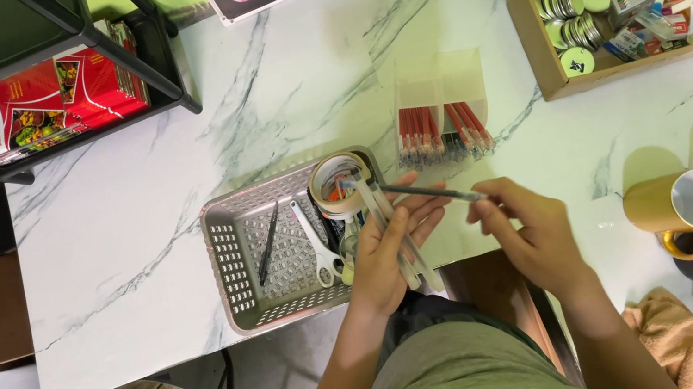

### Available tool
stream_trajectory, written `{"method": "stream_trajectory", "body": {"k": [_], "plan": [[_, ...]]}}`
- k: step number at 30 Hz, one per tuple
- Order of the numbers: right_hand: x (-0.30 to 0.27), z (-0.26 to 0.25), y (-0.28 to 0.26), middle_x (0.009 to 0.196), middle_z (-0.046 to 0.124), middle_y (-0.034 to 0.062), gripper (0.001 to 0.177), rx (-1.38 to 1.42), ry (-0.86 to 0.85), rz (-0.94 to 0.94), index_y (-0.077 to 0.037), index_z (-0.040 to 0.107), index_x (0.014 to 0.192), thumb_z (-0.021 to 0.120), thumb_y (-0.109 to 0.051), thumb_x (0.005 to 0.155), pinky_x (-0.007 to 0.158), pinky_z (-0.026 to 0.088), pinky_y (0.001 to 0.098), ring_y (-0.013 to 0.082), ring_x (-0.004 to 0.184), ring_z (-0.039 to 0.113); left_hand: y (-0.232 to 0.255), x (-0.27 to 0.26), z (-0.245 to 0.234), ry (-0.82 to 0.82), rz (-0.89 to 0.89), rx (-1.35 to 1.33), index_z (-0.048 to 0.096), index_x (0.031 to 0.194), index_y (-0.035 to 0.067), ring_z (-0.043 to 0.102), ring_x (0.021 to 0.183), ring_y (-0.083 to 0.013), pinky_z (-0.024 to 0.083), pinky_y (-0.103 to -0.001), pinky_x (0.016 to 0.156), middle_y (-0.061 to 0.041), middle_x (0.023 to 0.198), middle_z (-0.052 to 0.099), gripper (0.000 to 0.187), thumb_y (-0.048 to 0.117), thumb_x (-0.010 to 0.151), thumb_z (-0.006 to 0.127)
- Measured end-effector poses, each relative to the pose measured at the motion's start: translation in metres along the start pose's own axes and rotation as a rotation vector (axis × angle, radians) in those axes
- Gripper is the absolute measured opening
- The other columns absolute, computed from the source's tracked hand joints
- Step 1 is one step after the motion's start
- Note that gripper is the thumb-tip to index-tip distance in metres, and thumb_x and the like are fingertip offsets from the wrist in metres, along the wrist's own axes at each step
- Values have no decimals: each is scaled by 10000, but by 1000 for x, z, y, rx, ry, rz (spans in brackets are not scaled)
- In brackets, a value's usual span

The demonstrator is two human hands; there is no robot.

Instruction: Organizing pens, tape, and scissors into a basket and clear containers on a desk.

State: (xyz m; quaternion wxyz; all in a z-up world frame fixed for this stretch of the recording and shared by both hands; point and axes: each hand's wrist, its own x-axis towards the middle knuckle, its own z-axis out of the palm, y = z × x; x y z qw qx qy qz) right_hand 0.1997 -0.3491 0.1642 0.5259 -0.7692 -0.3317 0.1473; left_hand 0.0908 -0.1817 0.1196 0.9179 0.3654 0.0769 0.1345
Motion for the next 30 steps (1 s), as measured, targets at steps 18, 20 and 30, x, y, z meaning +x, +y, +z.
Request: {"method": "stream_trajectory", "body": {"k": [18, 20, 30], "plan": [[-19, -35, 17, 881, 689, 164, 211, -380, 342, -445, 72, 659, 1170, 663, 80, 959, 638, 523, 310, 245, 758, 682, -22, -2, -24, 131, -208, -218, 524, 1271, 22, 373, 636, -57, 306, -201, 515, -13, 883, 450, 217, 149, 1118, 437], [-15, -30, 21, 889, 690, 166, 233, -403, 327, -453, 65, 665, 1176, 677, 80, 943, 635, 523, 321, 247, 752, 677, -24, -2, -23, 114, -204, -230, 526, 1284, 17, 378, 643, -57, 311, -201, 521, -10, 889, 458, 232, 163, 1127, 439], [14, 2, 45, 1038, 709, 86, 324, -569, 245, -520, -36, 697, 1238, 752, 20, 924, 670, 545, 334, 230, 826, 699, -15, -1, -7, 74, -152, -199, 496, 1451, -24, 424, 714, -67, 379, -217, 609, -42, 979, 571, 419, 215, 1108, 453]]}}
